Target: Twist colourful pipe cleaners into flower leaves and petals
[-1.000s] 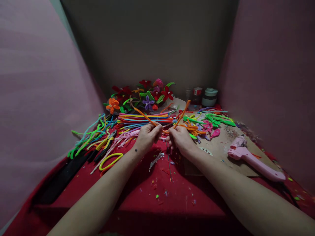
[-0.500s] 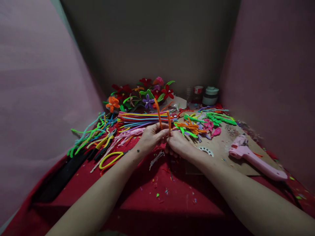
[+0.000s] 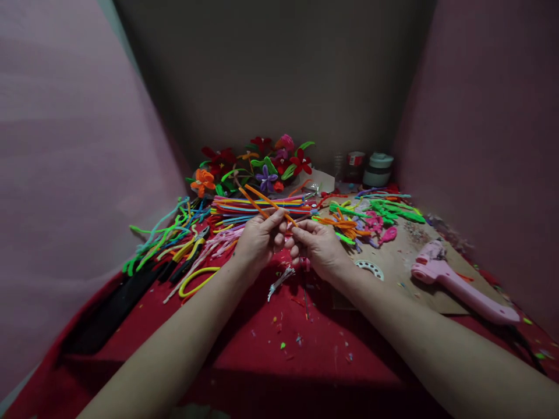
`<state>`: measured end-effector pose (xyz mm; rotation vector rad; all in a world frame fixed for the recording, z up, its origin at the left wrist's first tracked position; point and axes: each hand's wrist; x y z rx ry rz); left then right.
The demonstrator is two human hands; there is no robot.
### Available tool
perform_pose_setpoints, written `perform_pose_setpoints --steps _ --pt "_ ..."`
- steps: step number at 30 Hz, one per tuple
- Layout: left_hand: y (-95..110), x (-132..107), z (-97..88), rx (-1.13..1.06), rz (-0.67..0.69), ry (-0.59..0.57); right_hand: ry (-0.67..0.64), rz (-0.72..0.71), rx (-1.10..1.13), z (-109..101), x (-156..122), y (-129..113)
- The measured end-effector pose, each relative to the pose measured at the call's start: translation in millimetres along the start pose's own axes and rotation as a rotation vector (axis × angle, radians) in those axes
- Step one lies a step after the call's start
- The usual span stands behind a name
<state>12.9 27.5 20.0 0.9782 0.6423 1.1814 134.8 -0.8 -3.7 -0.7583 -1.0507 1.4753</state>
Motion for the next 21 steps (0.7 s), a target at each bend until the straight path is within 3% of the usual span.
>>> perform_pose_setpoints --steps 7,21 --pt "1.9 -3.0 2.8 -0.124 -0.020 -0.004 -0.060 0.015 0.092 -8.8 4.1 2.9" --pt "6.2 -5.4 -0.8 0.141 0.060 -0.143 -0.118 0.168 0.080 -17.6 6.5 -7.8"
Point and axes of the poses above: each hand's wrist, its own x-axis towards the middle knuckle, its own z-axis out of the palm, y = z × x, and after that the axes turned 7 degrees about -x, right-handed
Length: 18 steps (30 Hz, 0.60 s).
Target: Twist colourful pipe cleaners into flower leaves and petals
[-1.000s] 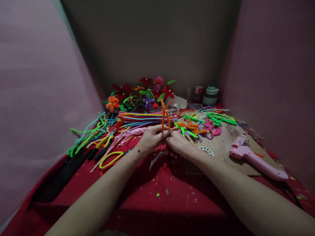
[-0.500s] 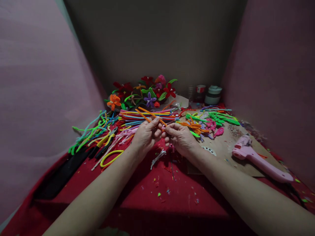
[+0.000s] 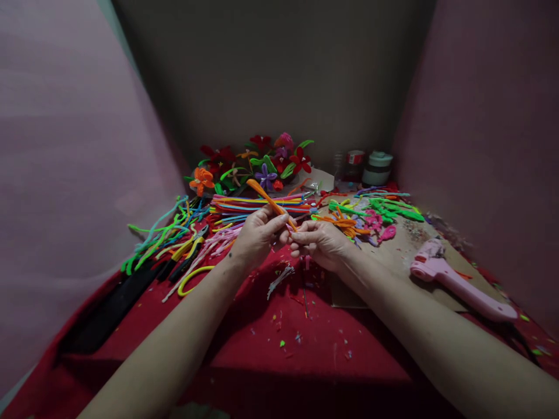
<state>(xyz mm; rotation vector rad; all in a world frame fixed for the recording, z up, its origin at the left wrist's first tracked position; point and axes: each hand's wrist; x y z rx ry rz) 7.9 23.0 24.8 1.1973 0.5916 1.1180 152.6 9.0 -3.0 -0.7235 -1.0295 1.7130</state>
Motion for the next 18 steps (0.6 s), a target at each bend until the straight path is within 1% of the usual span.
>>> perform_pose_setpoints --steps 5,7,11,13,18 --pt "2.9 -2.0 2.5 0.088 0.007 -0.067 -0.015 0.048 -0.011 -0.2 -0.3 -1.3" --pt "2.9 -2.6 2.9 0.125 0.014 -0.073 -0.035 0.052 -0.010 0.4 -0.6 -1.0" --pt "2.1 -2.9 2.7 0.157 0.049 -0.066 -0.068 0.013 0.023 2.0 -0.9 1.6" --pt "2.4 -2.9 2.8 0.160 0.064 -0.061 -0.056 0.003 0.033 2.5 -0.7 3.1" --pt "5.8 -3.1 4.2 0.190 0.087 0.001 -0.011 -0.024 0.031 3.5 -0.2 3.6"
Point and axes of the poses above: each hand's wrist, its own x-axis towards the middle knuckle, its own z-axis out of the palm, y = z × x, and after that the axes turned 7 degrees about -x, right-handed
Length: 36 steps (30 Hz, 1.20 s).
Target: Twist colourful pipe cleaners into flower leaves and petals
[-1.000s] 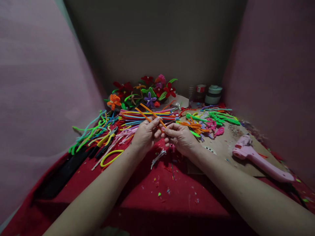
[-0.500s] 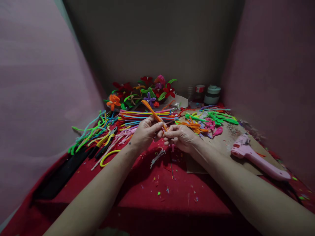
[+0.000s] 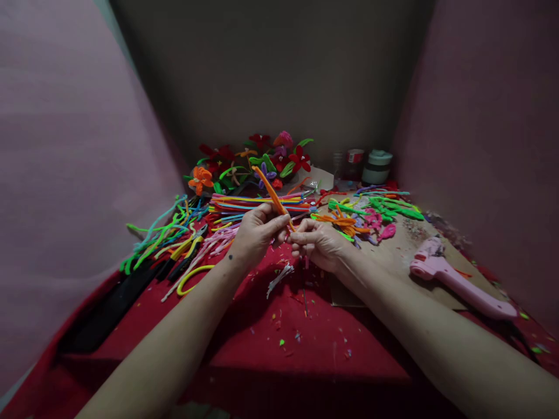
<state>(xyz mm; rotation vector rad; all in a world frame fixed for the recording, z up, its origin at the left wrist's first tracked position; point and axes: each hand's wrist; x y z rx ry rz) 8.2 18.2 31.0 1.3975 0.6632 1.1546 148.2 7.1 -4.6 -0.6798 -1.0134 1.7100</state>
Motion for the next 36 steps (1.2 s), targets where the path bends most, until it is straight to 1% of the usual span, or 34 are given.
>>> perform_pose_setpoints --steps 4,6,9,12,14,17,20,24,27,31,36 --pt "1.5 -0.6 -0.2 -0.033 -0.036 -0.013 -0.022 0.011 0.010 0.7 -1.0 -0.6" --pt "1.4 -1.0 -1.0 -0.029 -0.029 -0.033 -0.025 0.013 0.007 0.4 -1.3 -0.3" --pt "1.9 -1.5 -2.4 0.018 -0.014 -0.067 -0.017 0.023 0.004 -0.6 -0.7 0.6" --pt "5.1 -2.6 -2.1 0.122 -0.051 -0.088 -0.004 0.019 0.013 -1.0 0.5 2.0" --pt "8.2 -3.9 0.0 0.195 -0.088 -0.080 0.009 0.014 0.011 -0.6 0.6 3.0" --pt "11.6 -5.6 3.8 0.240 -0.113 -0.031 0.033 0.006 -0.011 0.3 -0.1 2.9" --pt "11.5 -5.0 4.0 0.234 -0.120 0.024 0.015 0.020 0.018 -0.3 -0.2 0.9" --pt "8.2 -1.8 -1.5 0.177 -0.141 0.062 -0.041 0.105 0.094 -3.0 1.6 -0.8" --pt "7.1 -1.2 -3.3 0.165 -0.134 0.049 -0.045 0.113 0.128 -3.5 1.7 0.5" --pt "7.6 -2.5 -1.4 0.187 -0.118 -0.003 0.032 0.113 0.184 -1.6 -0.2 1.9" --pt "7.4 -3.0 -0.7 0.190 -0.119 -0.012 0.042 0.087 0.152 -0.2 -0.9 1.0"
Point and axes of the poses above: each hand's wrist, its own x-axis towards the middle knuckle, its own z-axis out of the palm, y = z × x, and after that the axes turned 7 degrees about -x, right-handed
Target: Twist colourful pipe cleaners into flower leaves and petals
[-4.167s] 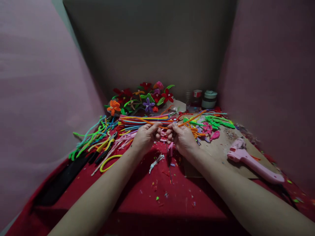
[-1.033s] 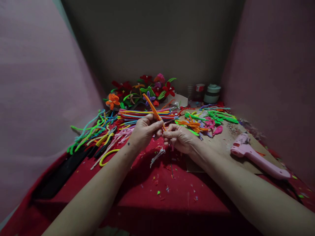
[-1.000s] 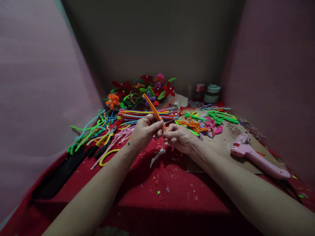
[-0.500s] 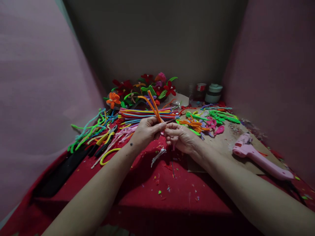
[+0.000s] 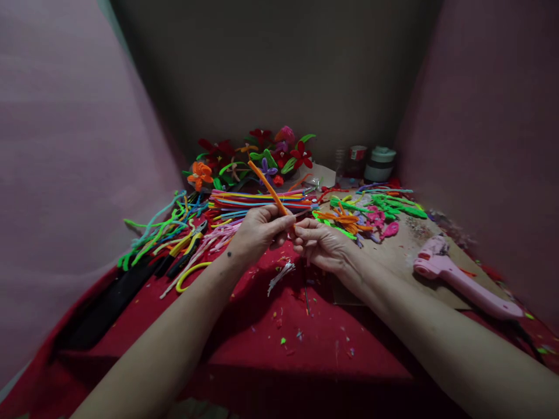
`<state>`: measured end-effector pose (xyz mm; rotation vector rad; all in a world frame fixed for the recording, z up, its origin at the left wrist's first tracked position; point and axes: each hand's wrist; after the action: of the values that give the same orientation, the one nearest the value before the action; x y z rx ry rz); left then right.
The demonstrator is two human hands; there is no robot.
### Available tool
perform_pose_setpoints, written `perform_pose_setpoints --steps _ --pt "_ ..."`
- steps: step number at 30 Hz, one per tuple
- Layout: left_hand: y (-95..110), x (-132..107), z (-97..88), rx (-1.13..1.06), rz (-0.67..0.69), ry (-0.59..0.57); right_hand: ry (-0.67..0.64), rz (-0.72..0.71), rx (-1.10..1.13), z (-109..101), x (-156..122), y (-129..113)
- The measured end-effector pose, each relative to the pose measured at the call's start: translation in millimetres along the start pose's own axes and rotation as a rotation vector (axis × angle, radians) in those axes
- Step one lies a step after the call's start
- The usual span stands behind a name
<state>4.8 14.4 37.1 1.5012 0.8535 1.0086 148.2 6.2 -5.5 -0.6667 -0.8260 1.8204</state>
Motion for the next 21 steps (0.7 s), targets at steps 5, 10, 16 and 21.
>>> perform_pose_setpoints --steps 5,10,16,21 --pt "2.5 -2.1 2.3 0.029 0.005 0.034 -0.010 -0.032 -0.034 1.4 -1.0 -0.4" --pt "7.2 -4.1 6.3 0.048 0.036 0.059 -0.021 -0.040 -0.056 2.6 -1.2 0.7" --pt "5.2 -3.3 5.5 0.075 0.021 0.139 0.037 -0.066 -0.156 3.0 1.0 2.6" --pt "-0.7 0.6 -0.9 0.022 -0.013 0.162 0.108 -0.067 -0.273 5.0 -0.7 1.3"
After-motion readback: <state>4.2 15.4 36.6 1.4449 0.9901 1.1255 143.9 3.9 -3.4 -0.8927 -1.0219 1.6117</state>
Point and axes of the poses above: each hand's wrist, its own x-axis towards the middle knuckle, its own z-axis out of the palm, y = z × x, and after that the axes turned 7 degrees about -x, right-handed
